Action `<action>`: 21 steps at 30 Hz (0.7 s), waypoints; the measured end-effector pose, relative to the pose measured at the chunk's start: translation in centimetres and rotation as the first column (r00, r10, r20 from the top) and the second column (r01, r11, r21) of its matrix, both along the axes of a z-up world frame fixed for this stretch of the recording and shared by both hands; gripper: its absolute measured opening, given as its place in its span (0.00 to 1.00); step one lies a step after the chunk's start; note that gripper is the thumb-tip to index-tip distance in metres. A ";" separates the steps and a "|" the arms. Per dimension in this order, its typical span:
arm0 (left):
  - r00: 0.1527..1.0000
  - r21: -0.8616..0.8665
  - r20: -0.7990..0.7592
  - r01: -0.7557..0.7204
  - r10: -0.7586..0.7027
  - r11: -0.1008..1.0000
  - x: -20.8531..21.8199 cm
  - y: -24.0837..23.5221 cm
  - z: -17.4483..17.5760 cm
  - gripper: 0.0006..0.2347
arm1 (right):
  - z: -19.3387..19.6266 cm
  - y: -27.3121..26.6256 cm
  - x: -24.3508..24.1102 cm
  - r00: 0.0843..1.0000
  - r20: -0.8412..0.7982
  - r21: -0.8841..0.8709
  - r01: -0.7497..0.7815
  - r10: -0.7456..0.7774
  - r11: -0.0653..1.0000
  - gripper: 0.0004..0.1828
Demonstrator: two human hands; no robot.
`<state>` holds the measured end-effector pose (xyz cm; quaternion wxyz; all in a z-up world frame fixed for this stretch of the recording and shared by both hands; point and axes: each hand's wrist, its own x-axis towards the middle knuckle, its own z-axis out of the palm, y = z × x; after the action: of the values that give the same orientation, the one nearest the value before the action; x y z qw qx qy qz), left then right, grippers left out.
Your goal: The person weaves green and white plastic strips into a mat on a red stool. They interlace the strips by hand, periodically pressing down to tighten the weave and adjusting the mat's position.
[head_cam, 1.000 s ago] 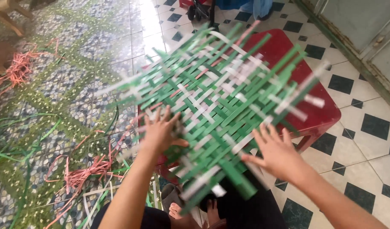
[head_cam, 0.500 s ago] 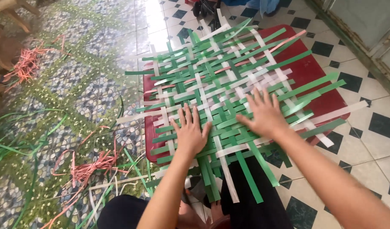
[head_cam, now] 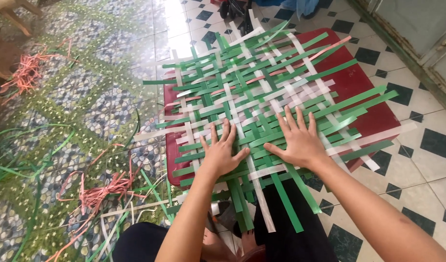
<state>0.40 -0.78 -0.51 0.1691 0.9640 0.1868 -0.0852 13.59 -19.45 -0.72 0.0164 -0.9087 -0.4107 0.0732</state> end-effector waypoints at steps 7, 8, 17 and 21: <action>0.999 -0.106 -0.039 0.026 -0.030 0.994 0.0 1.4 -0.6 0.45 | -1.2 -0.1 0.6 0.999 -0.038 0.045 -0.016 0.018 0.999 0.50; 0.998 -0.101 -0.052 0.028 -0.033 0.994 0.0 1.5 -0.7 0.46 | -1.4 0.0 0.6 0.999 -0.025 0.033 -0.021 0.022 0.999 0.48; 0.999 -0.001 -0.030 0.040 -0.040 0.999 -0.5 0.5 1.3 0.40 | -1.1 0.0 0.5 0.999 0.019 0.007 -0.029 0.029 1.000 0.44; 0.992 0.180 -0.047 0.123 -0.117 0.976 0.0 0.1 2.6 0.40 | -1.0 0.0 0.5 0.999 0.020 0.006 -0.028 0.028 1.000 0.44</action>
<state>0.36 -0.64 2.05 0.0712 0.9832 0.1383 -0.0950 14.08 -19.44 -1.74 0.0140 -0.9036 -0.4236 0.0630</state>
